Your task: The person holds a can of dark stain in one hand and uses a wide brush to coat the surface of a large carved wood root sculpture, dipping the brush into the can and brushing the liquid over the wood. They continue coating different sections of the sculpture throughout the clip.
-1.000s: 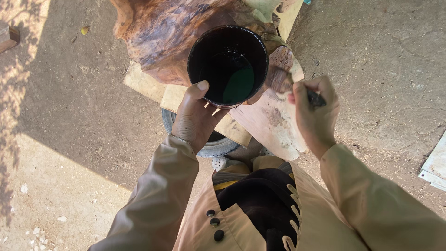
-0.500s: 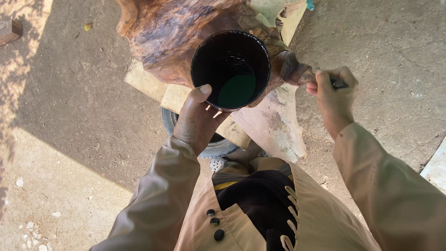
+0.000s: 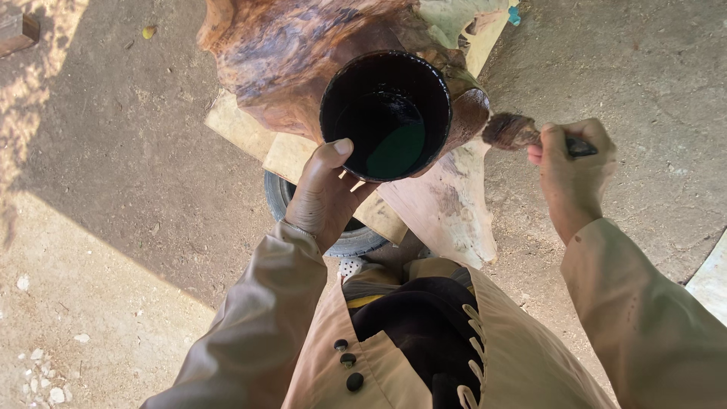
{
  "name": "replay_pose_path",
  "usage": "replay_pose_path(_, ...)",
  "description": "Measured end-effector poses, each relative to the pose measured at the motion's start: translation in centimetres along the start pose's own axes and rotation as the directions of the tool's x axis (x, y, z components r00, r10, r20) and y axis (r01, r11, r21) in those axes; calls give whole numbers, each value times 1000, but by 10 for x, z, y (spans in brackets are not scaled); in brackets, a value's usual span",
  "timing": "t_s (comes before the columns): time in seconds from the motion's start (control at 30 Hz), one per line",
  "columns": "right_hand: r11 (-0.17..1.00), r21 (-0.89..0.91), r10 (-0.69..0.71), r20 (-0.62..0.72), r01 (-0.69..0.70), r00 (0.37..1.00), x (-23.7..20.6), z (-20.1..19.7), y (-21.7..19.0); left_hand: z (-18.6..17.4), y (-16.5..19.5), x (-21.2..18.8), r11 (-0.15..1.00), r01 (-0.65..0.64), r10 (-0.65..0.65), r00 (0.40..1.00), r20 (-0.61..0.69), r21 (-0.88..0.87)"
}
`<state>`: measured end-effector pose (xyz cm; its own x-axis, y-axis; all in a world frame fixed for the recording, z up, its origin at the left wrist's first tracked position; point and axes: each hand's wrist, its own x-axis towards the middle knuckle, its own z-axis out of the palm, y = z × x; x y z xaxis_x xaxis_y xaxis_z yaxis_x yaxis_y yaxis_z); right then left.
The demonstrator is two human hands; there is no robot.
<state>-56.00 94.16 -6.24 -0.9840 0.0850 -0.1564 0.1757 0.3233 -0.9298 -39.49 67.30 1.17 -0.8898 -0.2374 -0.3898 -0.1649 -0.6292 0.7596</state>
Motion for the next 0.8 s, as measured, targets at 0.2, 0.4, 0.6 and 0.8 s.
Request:
replay_pose_path(0.2, 970, 241, -30, 35, 21, 999, -27, 22, 12, 0, -2, -1, 1000, 11, -11, 1000, -2, 1)
replay_pose_path(0.4, 991, 129, 0, 297, -40, 955, -92, 46, 41, 0, 0, -2, 1000, -5, 5, 1000, -3, 1)
replay_pose_path(0.6, 947, 320, -9, -8, 11, 1000, -16, 4, 46, -2, 0, -3, 1000, 16, -16, 1000, 12, 0)
replay_pose_path(0.8, 935, 354, 33, -73, -5, 997, -15, 10, 48, -1, -2, -3, 1000, 28, -28, 1000, 6, -7)
